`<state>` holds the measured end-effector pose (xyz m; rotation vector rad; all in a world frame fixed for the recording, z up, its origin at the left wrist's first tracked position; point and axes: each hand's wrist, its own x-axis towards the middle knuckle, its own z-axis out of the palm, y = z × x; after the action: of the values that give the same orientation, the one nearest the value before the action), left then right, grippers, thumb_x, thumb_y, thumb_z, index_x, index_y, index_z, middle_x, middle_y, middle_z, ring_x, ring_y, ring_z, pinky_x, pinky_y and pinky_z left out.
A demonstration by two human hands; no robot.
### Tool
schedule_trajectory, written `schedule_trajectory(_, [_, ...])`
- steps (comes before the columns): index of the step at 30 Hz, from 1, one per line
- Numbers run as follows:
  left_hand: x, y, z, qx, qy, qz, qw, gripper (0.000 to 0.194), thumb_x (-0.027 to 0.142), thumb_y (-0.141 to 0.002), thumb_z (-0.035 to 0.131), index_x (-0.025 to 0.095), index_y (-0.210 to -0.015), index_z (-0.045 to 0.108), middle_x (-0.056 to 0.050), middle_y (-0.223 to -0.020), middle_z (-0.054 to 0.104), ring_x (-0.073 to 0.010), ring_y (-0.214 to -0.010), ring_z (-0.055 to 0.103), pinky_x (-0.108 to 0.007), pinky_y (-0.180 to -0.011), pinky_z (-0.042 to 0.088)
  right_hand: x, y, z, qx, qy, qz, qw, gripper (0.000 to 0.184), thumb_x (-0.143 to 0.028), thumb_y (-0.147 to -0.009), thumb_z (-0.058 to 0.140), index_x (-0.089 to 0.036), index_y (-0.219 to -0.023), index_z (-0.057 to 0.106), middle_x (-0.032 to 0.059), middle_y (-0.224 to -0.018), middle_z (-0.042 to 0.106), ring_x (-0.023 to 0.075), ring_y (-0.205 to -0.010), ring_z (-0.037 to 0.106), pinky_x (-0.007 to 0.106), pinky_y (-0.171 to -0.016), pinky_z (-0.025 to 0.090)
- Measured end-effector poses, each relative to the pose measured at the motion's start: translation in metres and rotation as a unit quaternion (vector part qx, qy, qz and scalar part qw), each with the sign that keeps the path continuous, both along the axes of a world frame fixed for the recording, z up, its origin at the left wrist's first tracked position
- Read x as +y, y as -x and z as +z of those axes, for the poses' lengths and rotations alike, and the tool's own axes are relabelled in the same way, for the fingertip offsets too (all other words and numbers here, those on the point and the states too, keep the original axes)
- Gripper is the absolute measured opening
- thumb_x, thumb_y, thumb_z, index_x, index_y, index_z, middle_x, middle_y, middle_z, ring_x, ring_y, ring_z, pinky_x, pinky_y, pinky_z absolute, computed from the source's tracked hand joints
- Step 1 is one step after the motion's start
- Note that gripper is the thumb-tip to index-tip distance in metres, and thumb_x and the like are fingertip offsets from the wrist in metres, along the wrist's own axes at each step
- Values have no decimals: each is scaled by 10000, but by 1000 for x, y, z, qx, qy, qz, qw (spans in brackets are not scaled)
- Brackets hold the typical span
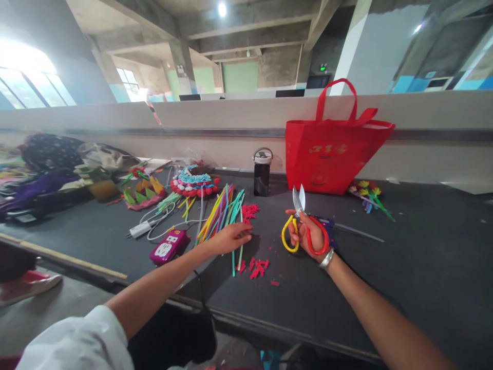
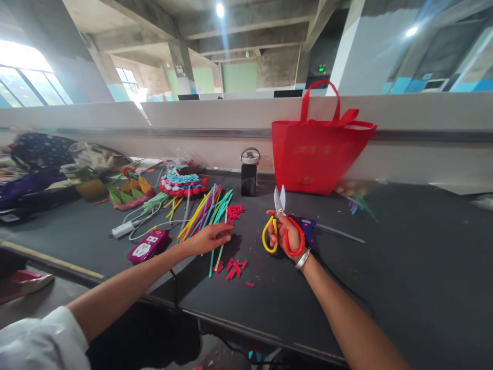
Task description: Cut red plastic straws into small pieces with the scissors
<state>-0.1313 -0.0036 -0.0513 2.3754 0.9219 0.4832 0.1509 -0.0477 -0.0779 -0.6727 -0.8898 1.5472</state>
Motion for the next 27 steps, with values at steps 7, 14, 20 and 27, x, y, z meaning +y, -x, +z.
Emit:
schedule_trajectory(7, [4,10,12,75,-69,-14,995,441,336,-899,469,170,-1305,515,-57,-911,683,-157,-818,633,-251,-756,461,0,2,-3,-26,16,8,1000,419,-490,-879,497,-237,-1209,548,-17,-657,586,111,-450,484,253,-407,461])
schedule_trajectory(14, [-1,9,18,284,-90,201,933,449,479,-765,583,181,-1100,581,-105,-969,688,-268,-940,641,-323,-782,470,1,3,-2,-28,22,7,999,383,-460,-873,522,-237,-1183,557,-20,-656,587,115,-463,497,256,-413,469])
schedule_trajectory(20, [-6,-12,12,287,-57,205,934,452,249,-701,605,166,-1132,502,-144,-993,679,-290,-930,657,-334,-746,483,1,3,-2,-24,29,6,999,383,-463,-864,538,-239,-1174,558,-19,-664,598,118,-483,515,255,-432,476])
schedule_trajectory(27, [11,-8,21,243,3,228,943,515,262,-730,568,146,-1211,427,-106,-895,682,-221,-675,670,-286,-583,479,2,3,-1,-30,41,4,999,404,-472,-841,563,-242,-1173,560,-23,-661,606,117,-478,533,257,-445,478])
